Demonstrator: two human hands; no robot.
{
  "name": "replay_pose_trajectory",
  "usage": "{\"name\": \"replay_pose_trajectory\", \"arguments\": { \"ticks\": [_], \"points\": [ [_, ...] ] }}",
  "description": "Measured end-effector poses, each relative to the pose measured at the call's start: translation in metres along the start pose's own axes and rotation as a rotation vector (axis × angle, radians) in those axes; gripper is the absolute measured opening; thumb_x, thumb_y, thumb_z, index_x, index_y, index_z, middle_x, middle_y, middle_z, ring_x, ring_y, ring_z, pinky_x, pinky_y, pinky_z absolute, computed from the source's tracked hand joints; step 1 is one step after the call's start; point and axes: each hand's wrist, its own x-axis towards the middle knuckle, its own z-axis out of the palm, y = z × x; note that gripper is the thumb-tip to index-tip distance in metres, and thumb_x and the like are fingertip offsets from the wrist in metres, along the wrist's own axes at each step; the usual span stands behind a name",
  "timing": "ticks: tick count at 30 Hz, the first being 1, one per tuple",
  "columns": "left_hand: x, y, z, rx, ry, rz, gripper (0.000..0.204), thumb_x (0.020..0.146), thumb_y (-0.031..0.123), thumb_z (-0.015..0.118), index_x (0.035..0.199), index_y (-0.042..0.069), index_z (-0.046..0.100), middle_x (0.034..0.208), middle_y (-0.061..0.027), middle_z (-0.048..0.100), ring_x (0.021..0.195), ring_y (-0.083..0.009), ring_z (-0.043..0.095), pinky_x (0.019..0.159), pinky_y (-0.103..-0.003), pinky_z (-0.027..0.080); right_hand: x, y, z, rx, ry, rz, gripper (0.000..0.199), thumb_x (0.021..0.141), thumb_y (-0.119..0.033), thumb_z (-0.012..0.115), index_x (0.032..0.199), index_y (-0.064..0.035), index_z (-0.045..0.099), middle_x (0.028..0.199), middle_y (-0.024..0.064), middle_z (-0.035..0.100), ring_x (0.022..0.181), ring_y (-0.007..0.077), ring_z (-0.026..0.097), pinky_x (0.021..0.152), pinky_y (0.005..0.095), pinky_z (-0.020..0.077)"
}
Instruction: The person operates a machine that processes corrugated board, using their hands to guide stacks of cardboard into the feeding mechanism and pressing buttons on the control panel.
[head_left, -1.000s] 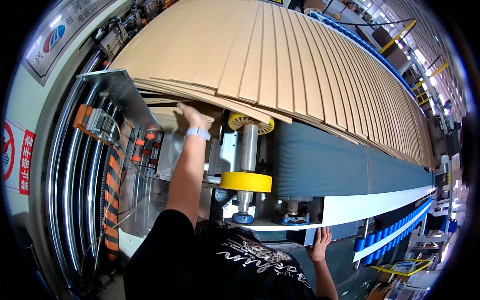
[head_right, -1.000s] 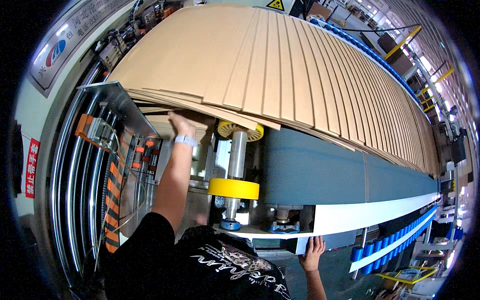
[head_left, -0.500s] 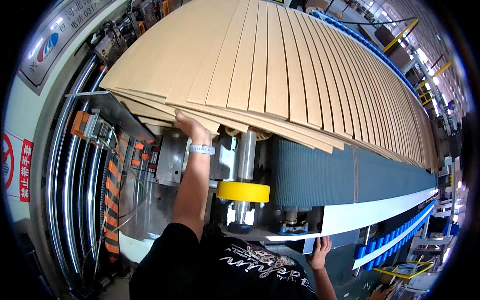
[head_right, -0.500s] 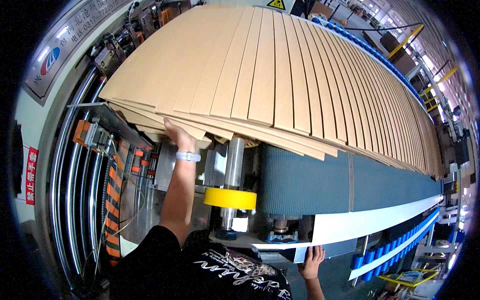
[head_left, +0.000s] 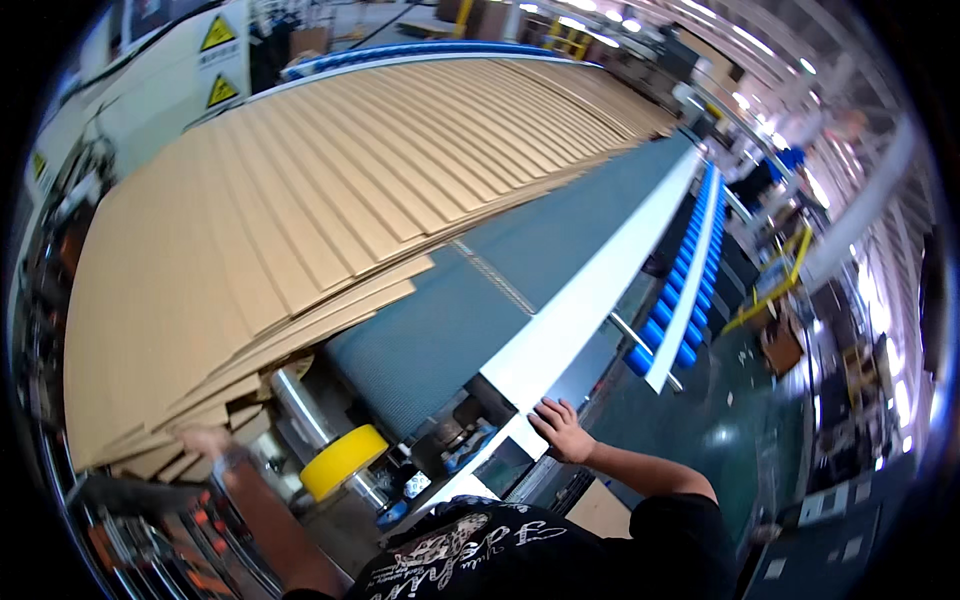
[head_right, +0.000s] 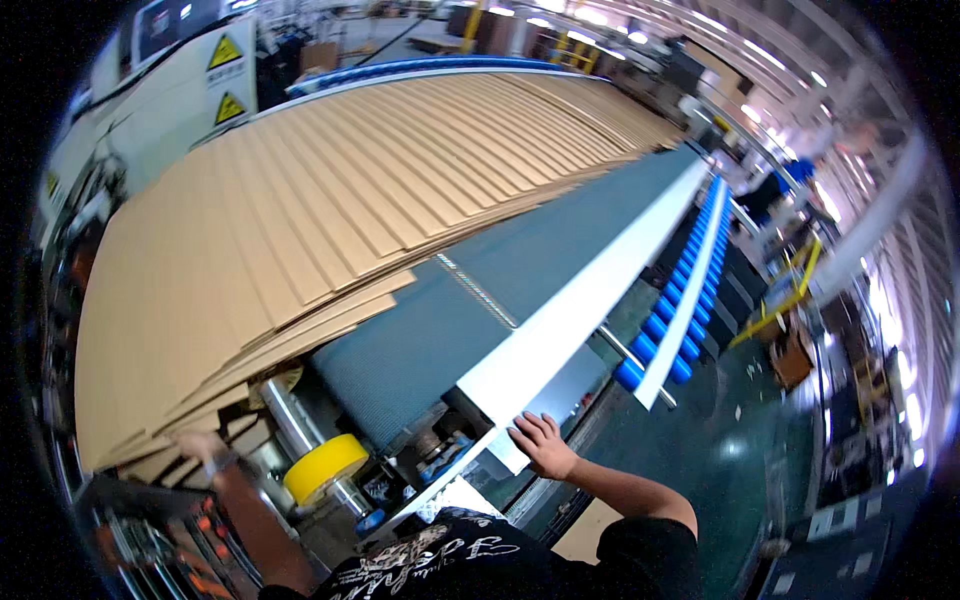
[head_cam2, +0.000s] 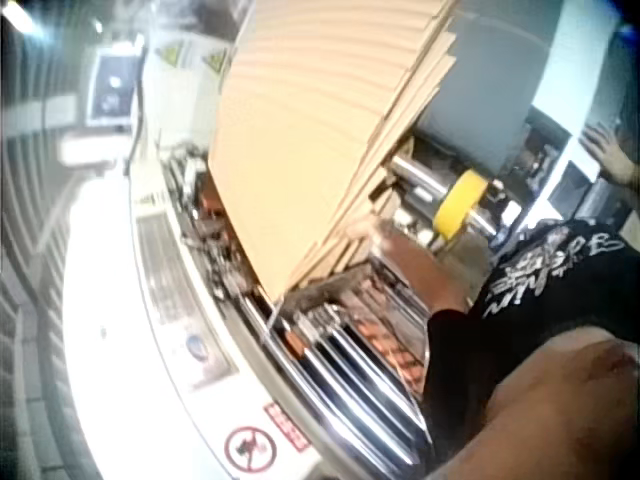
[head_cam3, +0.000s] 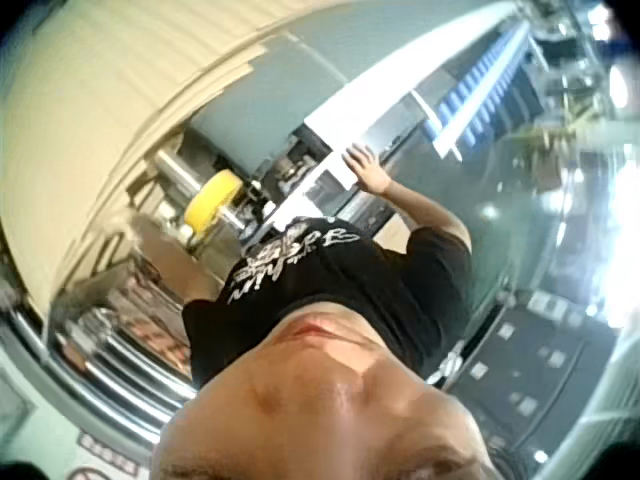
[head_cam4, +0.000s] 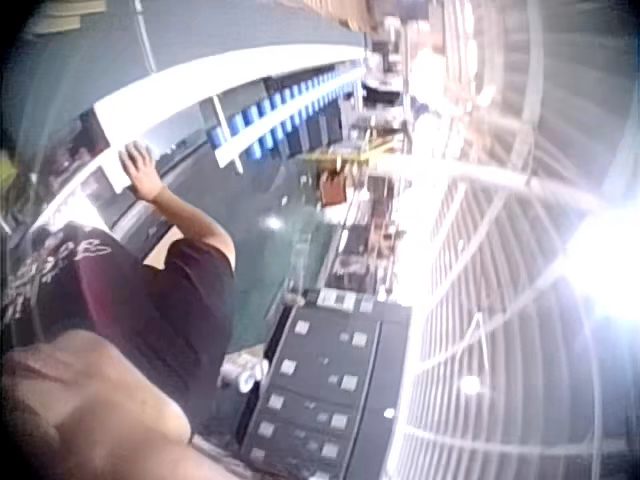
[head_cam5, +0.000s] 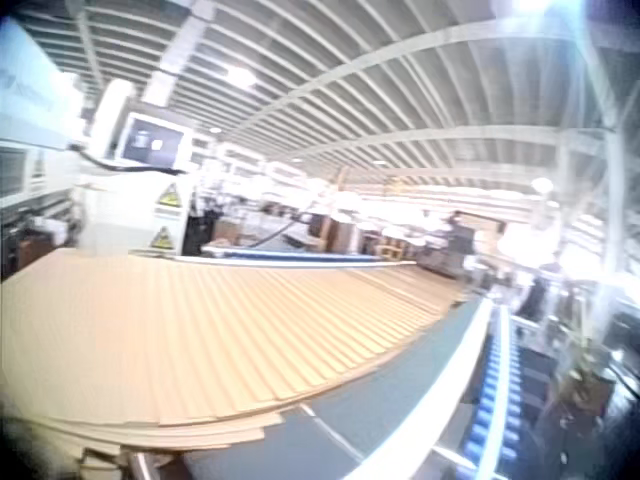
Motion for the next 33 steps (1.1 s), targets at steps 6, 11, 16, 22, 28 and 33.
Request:
{"name": "replay_pose_trajectory", "arguments": {
  "ticks": [6, 11, 16, 22, 28, 33],
  "points": [
    [-0.044, 0.021, 0.009, -0.254, 0.107, -0.13, 0.075, 0.089, 0.049, 0.038, 0.124, -0.017, 0.03, 0.13, -0.0241, 0.037, 0.112, -0.0281, 0.044, 0.097, -0.033, 0.036, -0.019, -0.003, 0.008, 0.013, -0.015, 0.045, 0.083, 0.061, -0.005, 0.063, 0.134, -0.0089, 0.026, 0.137, 0.0164, 0.024, 0.13, 0.034, 0.018, 0.103, 0.0547, 0.0145],
    [-0.022, 0.016, 0.006, -0.183, 0.1, -0.081, 0.072, 0.089, 0.05, 0.034, 0.124, -0.014, 0.031, 0.124, -0.0215, 0.044, 0.106, -0.0333, 0.05, 0.091, -0.04, 0.045, -0.019, -0.009, 0.005, 0.023, -0.031, 0.057, 0.082, 0.061, -0.003, 0.062, 0.134, -0.0085, 0.026, 0.136, 0.0167, 0.025, 0.13, 0.034, 0.018, 0.102, 0.0546, 0.0148],
    [-0.008, 0.013, -0.001, -0.272, 0.013, -0.189, 0.072, 0.09, 0.053, 0.024, 0.127, -0.008, 0.033, 0.126, -0.0183, 0.043, 0.11, -0.0331, 0.047, 0.096, -0.042, 0.04, -0.013, -0.005, 0.002, 0.009, -0.048, 0.072, 0.077, 0.064, -0.004, 0.061, 0.133, -0.0079, 0.027, 0.133, 0.0173, 0.027, 0.129, 0.0344, 0.02, 0.102, 0.0554, 0.0154],
    [-0.067, 0.023, 0.025, -0.49, -0.097, -0.246, 0.067, 0.09, 0.052, 0.023, 0.133, 0.001, 0.029, 0.136, -0.0137, 0.033, 0.121, -0.0311, 0.036, 0.103, -0.04, 0.029, -0.013, 0.019, 0.005, -0.029, -0.05, 0.086, 0.082, 0.059, -0.008, 0.067, 0.132, -0.0084, 0.029, 0.131, 0.0168, 0.028, 0.128, 0.0349, 0.021, 0.102, 0.056, 0.0171],
    [-0.031, -0.027, 0.039, -0.719, -0.186, -0.229, 0.065, 0.087, 0.05, 0.03, 0.132, 0.004, 0.032, 0.136, -0.0128, 0.033, 0.122, -0.0317, 0.033, 0.103, -0.044, 0.026, -0.006, 0.061, 0.005, -0.025, 0.018, 0.058, 0.081, 0.06, -0.009, 0.066, 0.132, -0.0081, 0.029, 0.131, 0.0172, 0.029, 0.127, 0.0354, 0.023, 0.101, 0.0557, 0.0183],
    [-0.035, -0.043, 0.049, -0.651, -0.133, -0.224, 0.06, 0.085, 0.046, 0.034, 0.125, 0.002, 0.041, 0.131, -0.0128, 0.04, 0.112, -0.031, 0.044, 0.094, -0.045, 0.04, -0.019, 0.061, 0.008, -0.044, -0.009, 0.087, 0.081, 0.059, -0.01, 0.066, 0.131, -0.0084, 0.03, 0.13, 0.0177, 0.03, 0.126, 0.0367, 0.023, 0.1, 0.0559, 0.0193]
  ]
}}
